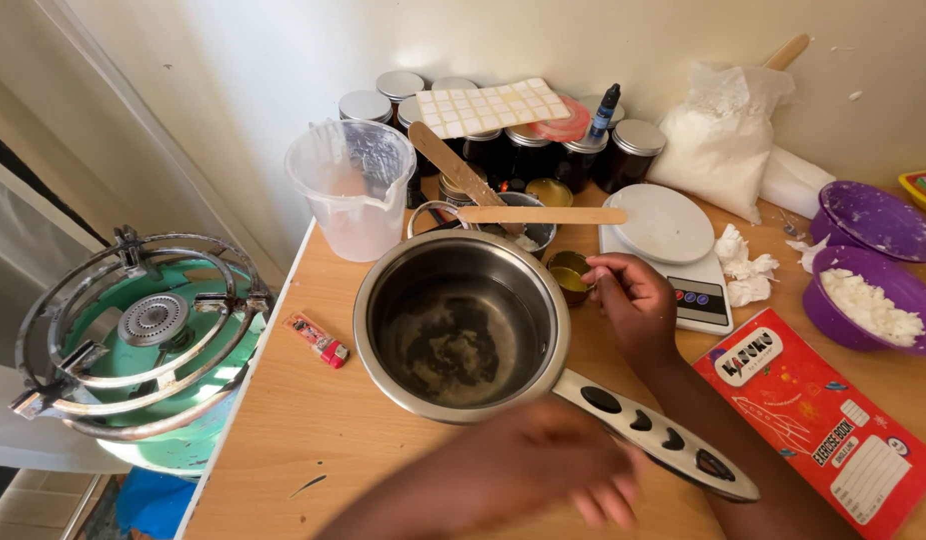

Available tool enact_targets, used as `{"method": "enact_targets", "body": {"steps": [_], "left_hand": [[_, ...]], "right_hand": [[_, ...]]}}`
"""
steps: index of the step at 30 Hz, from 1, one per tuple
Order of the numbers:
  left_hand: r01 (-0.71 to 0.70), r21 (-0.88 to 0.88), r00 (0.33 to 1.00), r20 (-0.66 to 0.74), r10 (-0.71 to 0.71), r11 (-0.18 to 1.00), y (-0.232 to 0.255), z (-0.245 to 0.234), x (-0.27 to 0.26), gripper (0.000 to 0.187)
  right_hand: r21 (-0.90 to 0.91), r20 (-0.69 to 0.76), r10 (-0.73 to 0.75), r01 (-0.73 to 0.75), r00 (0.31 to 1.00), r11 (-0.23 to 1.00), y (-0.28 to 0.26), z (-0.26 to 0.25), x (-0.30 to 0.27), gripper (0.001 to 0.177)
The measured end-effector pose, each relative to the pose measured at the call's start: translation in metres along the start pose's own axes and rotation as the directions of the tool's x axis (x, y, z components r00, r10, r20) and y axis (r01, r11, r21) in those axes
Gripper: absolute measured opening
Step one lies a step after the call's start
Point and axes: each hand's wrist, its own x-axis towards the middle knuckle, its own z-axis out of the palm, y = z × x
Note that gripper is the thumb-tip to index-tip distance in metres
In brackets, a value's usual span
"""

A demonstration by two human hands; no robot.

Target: Preparing candle tins by cleaning them and checking the temperature of the melting wax.

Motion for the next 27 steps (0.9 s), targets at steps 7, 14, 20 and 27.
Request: {"method": "enact_targets", "body": {"steps": [7,14,20,27], "left_hand": [[-0.035,0.682,0.249,-0.702,0.667,0.730,0.000,-0.139,-0.005,0.038],[-0.542,0.066,0.362,-0.881,0.304,0.838,-0.028,-0.173,0.011,0.055],[-0.641,-0.134,0.411,-0.891,0.191,0.756,-0.026,-0.163,0.006,0.064],[-0.428,-0.047,0.287,-0.954,0.086,0.903,-0.018,-0.162,-0.010,0.042]], "right_hand": [[0.325,0.232,-0.244,0.162,0.941,0.932,0.020,-0.006,0.000,0.027],[0.414,0.343,-0.180,0.024,0.922,0.910,0.025,0.009,-0.003,0.041],[0.357,0.362,-0.171,0.034,0.916,0.934,0.007,0.013,-0.002,0.053],[0.419,0.357,-0.121,-0.043,0.926,0.907,0.002,0.015,-0.001,0.053]]}}
